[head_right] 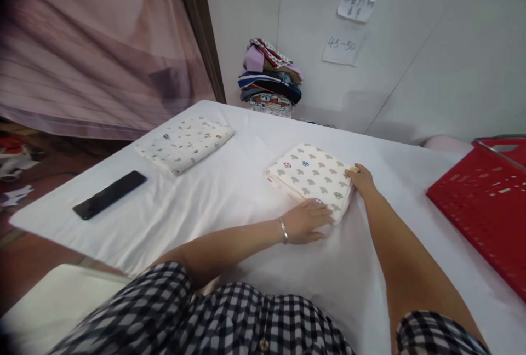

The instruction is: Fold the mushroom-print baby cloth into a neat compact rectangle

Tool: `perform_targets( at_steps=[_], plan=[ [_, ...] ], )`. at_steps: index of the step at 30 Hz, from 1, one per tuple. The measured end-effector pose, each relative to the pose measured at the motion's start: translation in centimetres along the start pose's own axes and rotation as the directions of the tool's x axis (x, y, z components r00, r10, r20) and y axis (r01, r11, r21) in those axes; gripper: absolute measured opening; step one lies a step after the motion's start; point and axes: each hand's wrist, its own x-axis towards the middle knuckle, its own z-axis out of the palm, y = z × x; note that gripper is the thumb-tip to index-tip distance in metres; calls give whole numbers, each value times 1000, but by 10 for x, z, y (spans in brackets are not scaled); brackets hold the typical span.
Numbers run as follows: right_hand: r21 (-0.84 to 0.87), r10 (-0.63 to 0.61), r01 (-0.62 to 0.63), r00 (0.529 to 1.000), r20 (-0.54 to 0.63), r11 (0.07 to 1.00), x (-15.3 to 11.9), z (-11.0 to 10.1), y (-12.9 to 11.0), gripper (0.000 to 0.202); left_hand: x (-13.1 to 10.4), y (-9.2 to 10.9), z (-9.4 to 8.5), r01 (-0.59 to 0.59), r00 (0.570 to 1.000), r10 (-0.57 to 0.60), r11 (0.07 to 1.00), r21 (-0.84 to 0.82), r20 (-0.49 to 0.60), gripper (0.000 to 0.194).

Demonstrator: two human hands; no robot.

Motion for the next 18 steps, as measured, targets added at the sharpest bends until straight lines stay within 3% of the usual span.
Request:
perform_targets(
  at_steps=[2, 4, 7, 9, 10, 12, 15, 18],
  plan=[
    [-97, -36, 35, 999, -5, 995, -6, -4, -3, 60, -11, -18, -17, 94, 993, -97, 994, -56, -65, 38],
    [-219, -146, 138, 989, -21, 966, -19, -9, -15, 58, -21, -42, -35, 239, 953, -250, 967, -86, -171, 35],
    [-239, -406, 399, 914, 20, 885, -51, -8, -43, 54, -32, -80, -51, 474, 819, -488, 872, -125, -302, 36],
    [-206, -544, 555, 832, 109, 806, -77, 1, -58, 55, -36, -99, -51, 595, 725, -610, 789, -155, -320, 42],
    [-201, -603, 624, 781, 160, 755, -90, 8, -61, 55, -38, -105, -48, 633, 698, -650, 756, -165, -302, 46],
    [-243, -638, 704, 709, 300, 668, -110, 23, -59, 54, -44, -113, -39, 658, 695, -677, 734, -165, -242, 51],
    [-317, -572, 725, 682, 457, 611, -125, 40, -44, 49, -53, -113, -28, 626, 732, -643, 765, -152, -224, 52],
    [-354, -565, 735, 674, 476, 578, -125, 44, -33, 49, -56, -114, -32, 632, 711, -666, 746, -211, -225, 46]
  ],
)
